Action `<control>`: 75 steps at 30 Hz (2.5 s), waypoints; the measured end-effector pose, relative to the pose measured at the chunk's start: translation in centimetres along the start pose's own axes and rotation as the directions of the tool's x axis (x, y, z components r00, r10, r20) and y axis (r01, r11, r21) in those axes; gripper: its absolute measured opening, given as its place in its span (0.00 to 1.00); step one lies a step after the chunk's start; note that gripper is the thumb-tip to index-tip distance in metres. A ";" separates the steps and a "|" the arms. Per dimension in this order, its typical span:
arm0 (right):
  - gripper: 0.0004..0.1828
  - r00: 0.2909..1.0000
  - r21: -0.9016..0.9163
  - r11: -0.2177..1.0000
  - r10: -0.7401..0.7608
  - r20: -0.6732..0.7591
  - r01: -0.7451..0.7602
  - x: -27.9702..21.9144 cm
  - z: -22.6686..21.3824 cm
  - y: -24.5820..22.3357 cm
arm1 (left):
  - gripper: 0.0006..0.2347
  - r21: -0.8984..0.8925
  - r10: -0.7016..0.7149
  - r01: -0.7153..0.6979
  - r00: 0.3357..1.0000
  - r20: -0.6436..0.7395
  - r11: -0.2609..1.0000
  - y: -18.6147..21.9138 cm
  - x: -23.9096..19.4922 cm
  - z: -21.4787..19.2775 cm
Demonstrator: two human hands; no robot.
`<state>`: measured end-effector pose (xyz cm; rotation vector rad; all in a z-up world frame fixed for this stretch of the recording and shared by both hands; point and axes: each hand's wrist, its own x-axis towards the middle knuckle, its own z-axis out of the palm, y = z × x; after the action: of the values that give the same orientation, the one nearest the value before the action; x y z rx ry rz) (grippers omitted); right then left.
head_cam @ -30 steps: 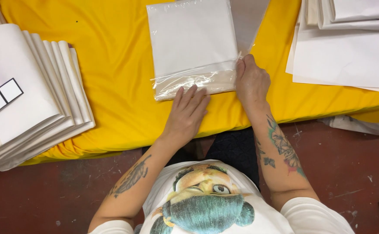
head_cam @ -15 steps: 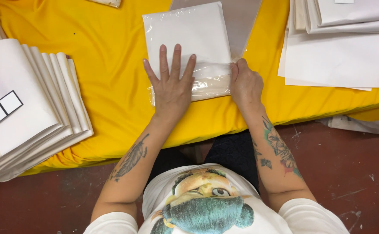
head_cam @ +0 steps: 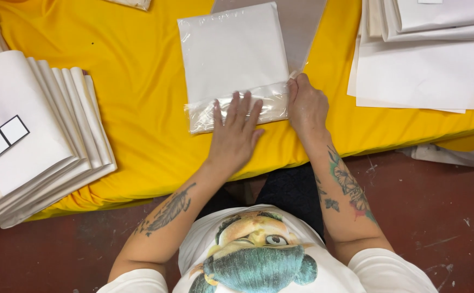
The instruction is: Folding t-shirts and placing them into clear plastic bags for shipping
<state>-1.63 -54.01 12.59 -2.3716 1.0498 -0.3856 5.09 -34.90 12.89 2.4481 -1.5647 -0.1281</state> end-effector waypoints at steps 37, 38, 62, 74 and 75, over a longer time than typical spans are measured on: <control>0.15 0.994 -0.027 0.996 0.087 -0.068 -0.089 5.2 0.8 -0.6 | 0.28 -0.301 -0.351 0.351 0.935 0.057 0.887 -7.6 2.0 -2.8; 0.20 0.996 -0.007 0.996 0.085 -0.029 -0.085 5.4 1.0 -0.6 | 0.27 -0.312 -0.355 0.355 0.933 0.058 0.881 -7.8 2.0 -2.6; 0.19 0.961 0.525 0.843 -0.038 0.272 -0.115 4.3 2.1 -3.9 | 0.31 -0.113 -0.219 0.193 0.926 -0.307 0.975 -10.2 -4.2 -0.7; 0.10 0.955 -0.099 0.952 -0.281 0.092 0.290 2.6 -0.3 -4.7 | 0.22 -0.218 -0.239 0.181 0.930 -0.278 0.959 -12.2 -8.6 -1.8; 0.12 0.936 -0.098 0.933 -0.350 -0.039 0.345 1.8 -0.5 -5.1 | 0.14 -0.310 -0.252 0.160 0.924 -0.286 0.937 -13.1 -8.8 -1.2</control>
<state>2.42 -52.64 15.90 -2.6463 0.6767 -0.5437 13.14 -21.47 10.39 2.2640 -1.0668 0.0142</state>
